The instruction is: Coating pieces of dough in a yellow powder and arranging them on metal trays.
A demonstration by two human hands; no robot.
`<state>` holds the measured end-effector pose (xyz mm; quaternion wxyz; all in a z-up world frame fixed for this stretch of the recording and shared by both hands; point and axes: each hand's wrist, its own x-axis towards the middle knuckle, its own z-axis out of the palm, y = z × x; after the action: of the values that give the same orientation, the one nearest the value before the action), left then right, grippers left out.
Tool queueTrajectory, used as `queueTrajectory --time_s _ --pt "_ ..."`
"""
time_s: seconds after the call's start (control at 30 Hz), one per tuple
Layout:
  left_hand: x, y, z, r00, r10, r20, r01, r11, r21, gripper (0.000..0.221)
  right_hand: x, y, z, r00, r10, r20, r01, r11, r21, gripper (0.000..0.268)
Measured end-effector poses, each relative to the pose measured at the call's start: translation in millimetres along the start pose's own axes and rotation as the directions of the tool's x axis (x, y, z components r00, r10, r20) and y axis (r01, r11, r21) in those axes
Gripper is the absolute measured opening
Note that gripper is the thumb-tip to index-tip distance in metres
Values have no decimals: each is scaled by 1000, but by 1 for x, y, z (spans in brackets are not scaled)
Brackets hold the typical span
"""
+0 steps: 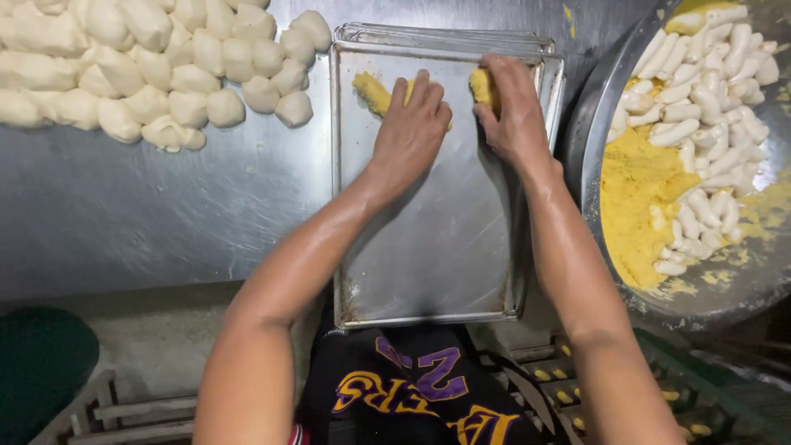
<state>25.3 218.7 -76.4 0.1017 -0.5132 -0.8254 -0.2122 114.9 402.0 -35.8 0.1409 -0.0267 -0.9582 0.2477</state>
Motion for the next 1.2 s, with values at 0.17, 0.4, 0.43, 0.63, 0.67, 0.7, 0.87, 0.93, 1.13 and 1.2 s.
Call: queueTrajectory --time_s 0.17,0.4,0.43,0.63,0.67,0.7,0.87,0.93,1.13,1.2 --pt "17 -11 12 996 71 53 -63 989 -136 10 -23 25 19 983 179 -50 -180 984 -6 51" --pt "22 -17 18 993 106 -57 -114 981 -160 26 -42 -7 -24 968 156 -199 -144 987 72 47" --pt "16 -22 6 991 120 -61 -129 976 -173 26 -53 -10 -52 964 167 -206 -158 986 59 47" --pt "6 33 -64 994 -67 -85 28 917 -399 51 -178 86 -216 831 465 -306 -501 864 -45 31" --pt "6 55 -70 990 -122 -69 78 890 -449 50 -205 116 -225 806 565 -173 -591 779 -209 35" --pt "4 75 -79 980 -190 -55 141 866 -479 50 -225 151 -230 757 652 -41 -618 695 -368 39" --pt "54 217 -39 1000 31 -1 -25 773 -634 44 -253 185 -195 899 399 182 -277 838 -469 58" --pt "79 266 -8 985 159 59 -88 775 -625 42 -260 191 -194 838 515 180 -421 820 -388 73" --pt "93 378 126 629 518 580 -183 824 -537 36 -292 211 -216 891 432 143 -409 898 -163 48" --pt "77 402 176 670 550 498 -374 830 -414 31 -294 211 -230 738 663 126 -672 739 48 39"
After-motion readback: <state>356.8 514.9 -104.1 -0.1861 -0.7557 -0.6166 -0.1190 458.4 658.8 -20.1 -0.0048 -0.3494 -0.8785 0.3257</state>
